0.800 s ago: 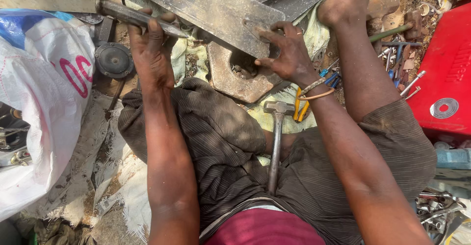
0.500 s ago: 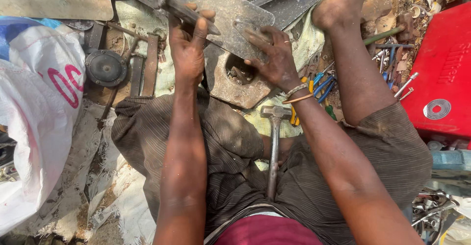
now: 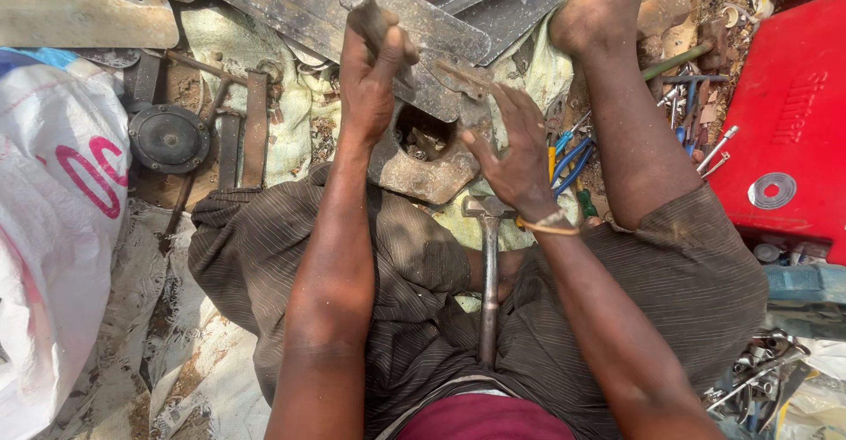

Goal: The person sits on the ground and uses a hammer to repeatedly strike a metal plate resting on a stone anvil. They adjust the plate's position and orientation multiple times while continuing to hammer it.

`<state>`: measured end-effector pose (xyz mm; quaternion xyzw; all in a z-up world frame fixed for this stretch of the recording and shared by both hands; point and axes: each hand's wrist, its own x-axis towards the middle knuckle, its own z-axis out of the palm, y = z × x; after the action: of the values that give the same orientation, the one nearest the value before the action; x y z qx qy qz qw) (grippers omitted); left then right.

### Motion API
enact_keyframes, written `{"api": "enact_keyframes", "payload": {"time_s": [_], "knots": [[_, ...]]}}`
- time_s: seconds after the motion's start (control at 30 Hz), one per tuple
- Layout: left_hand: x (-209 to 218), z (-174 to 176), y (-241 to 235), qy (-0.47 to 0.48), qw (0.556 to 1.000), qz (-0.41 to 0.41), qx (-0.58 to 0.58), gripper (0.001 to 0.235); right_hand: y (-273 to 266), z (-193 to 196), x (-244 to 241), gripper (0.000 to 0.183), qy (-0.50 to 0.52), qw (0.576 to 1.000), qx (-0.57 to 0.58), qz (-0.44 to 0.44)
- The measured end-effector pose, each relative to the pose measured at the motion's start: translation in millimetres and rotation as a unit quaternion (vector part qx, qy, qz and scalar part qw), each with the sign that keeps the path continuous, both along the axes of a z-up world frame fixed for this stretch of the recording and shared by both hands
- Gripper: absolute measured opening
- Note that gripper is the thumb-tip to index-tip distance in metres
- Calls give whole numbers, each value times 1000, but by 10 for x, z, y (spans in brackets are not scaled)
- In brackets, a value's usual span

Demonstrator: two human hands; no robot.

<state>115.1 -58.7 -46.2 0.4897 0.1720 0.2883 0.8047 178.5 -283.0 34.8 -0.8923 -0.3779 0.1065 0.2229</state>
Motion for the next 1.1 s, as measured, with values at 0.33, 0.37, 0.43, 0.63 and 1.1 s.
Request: {"api": "enact_keyframes", "payload": {"time_s": [0.33, 0.37, 0.43, 0.63, 1.1], "knots": [[-329, -467, 538, 272, 897, 349, -7, 41, -1318, -89, -1460, 84, 422, 826, -130, -349], [-346, -464, 527, 239, 907, 348, -7, 43, -1360, -158, -1458, 81, 398, 854, -134, -308], [-276, -404, 499, 249, 909, 334, -32, 44, -1373, -199, -1403, 76, 404, 852, -99, -317], [-143, -282, 491, 438, 861, 255, 28, 82, -1120, 384, -1313, 66, 329, 890, 38, -313], [-248, -285, 383, 417, 878, 232, -37, 100, 133, 669, -415, 73, -124, 987, -88, 47]]}}
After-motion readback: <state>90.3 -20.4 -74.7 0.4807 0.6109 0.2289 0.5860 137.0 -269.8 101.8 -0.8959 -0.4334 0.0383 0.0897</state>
